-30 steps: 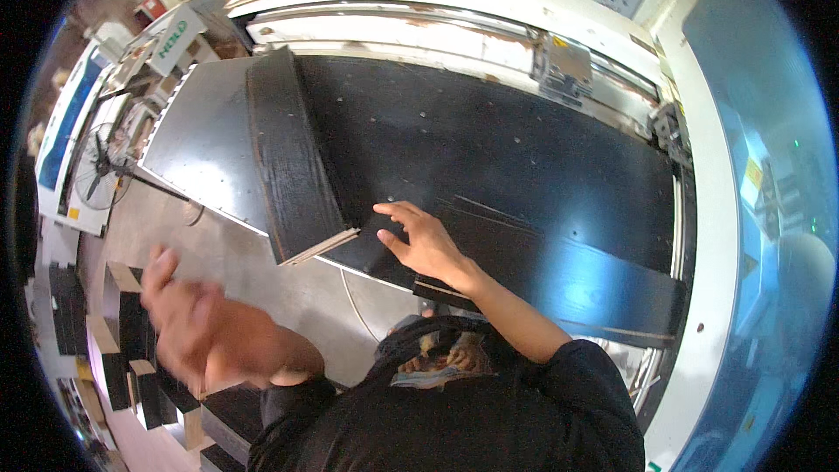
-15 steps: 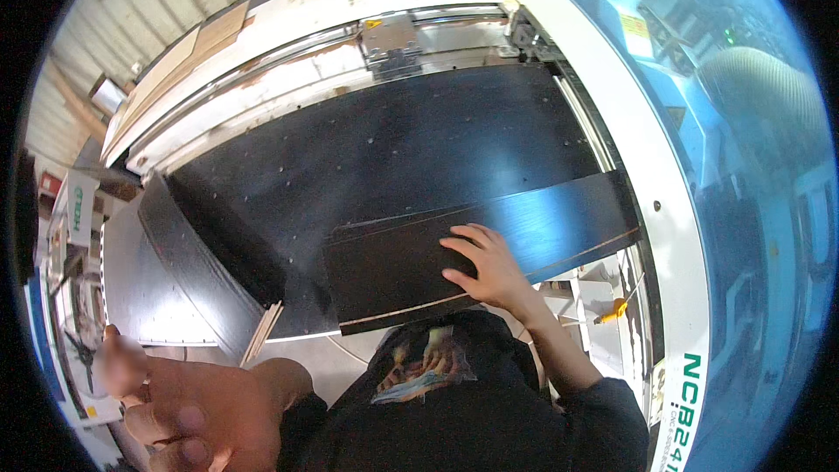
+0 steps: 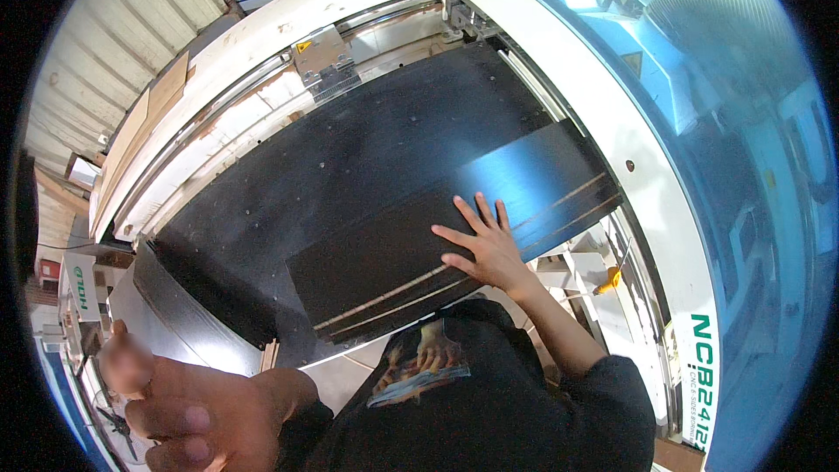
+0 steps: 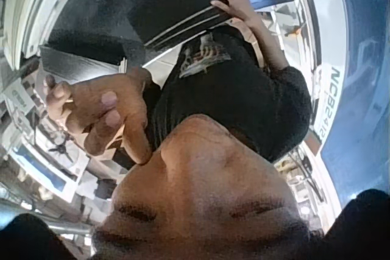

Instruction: The person feeds black wooden panels into an edge-banding machine, uses a yellow scraper tool to clean the edges of the panels, and stacks the completed components onto a pile. They also handle and arrange thin black trim strips while kneeling on the floor.

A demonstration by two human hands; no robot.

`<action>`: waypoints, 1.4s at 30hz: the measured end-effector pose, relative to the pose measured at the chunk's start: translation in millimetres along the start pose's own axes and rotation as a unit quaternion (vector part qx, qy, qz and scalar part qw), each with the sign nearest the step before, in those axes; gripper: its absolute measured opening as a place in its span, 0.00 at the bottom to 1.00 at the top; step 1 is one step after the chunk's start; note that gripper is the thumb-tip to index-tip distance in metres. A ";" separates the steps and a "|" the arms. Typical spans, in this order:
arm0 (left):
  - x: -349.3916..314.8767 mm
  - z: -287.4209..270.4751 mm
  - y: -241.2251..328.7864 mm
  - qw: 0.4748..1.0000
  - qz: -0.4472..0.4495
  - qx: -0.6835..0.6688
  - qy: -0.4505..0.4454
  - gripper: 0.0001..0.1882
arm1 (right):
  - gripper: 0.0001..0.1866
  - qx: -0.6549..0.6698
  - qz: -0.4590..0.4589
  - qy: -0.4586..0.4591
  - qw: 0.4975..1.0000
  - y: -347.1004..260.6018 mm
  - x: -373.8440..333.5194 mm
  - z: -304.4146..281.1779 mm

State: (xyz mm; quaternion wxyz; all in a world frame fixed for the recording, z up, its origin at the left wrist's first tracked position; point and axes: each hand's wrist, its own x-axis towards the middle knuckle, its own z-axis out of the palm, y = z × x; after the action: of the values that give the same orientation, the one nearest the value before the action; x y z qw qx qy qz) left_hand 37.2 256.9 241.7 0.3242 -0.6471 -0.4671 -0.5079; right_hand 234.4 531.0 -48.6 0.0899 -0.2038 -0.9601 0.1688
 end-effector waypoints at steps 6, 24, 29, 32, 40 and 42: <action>-8.5 1.3 1.0 0.998 -0.050 -0.045 0.001 0.25 | 0.29 -0.030 -0.011 0.030 0.999 7.1 53.1 8.3; -3.8 10.5 5.3 0.956 -0.231 0.145 -0.111 0.12 | 0.26 -0.022 -0.109 -0.071 0.991 64.7 120.1 13.7; -10.7 5.8 11.6 0.972 -0.201 0.108 -0.056 0.17 | 0.33 -0.091 0.009 -0.204 0.975 83.3 190.6 22.3; -0.1 8.4 11.2 0.973 -0.186 0.098 -0.095 0.21 | 0.36 -0.103 0.009 -0.198 0.975 78.7 194.4 31.3; -16.8 69.5 -41.5 0.955 -0.289 0.071 -0.025 0.11 | 0.31 -0.126 0.003 -0.090 0.988 106.7 228.0 59.7; -49.3 97.1 -106.6 0.945 -0.285 0.120 -0.108 0.12 | 0.29 -0.125 0.010 -0.082 0.989 123.6 241.1 60.8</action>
State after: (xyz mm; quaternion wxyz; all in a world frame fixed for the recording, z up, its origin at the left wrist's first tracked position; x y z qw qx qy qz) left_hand -30.2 367.8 162.0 0.1887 -0.4943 -0.7216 -0.4465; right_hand 47.2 721.5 -124.6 -0.0167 -0.2081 -0.9758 0.0649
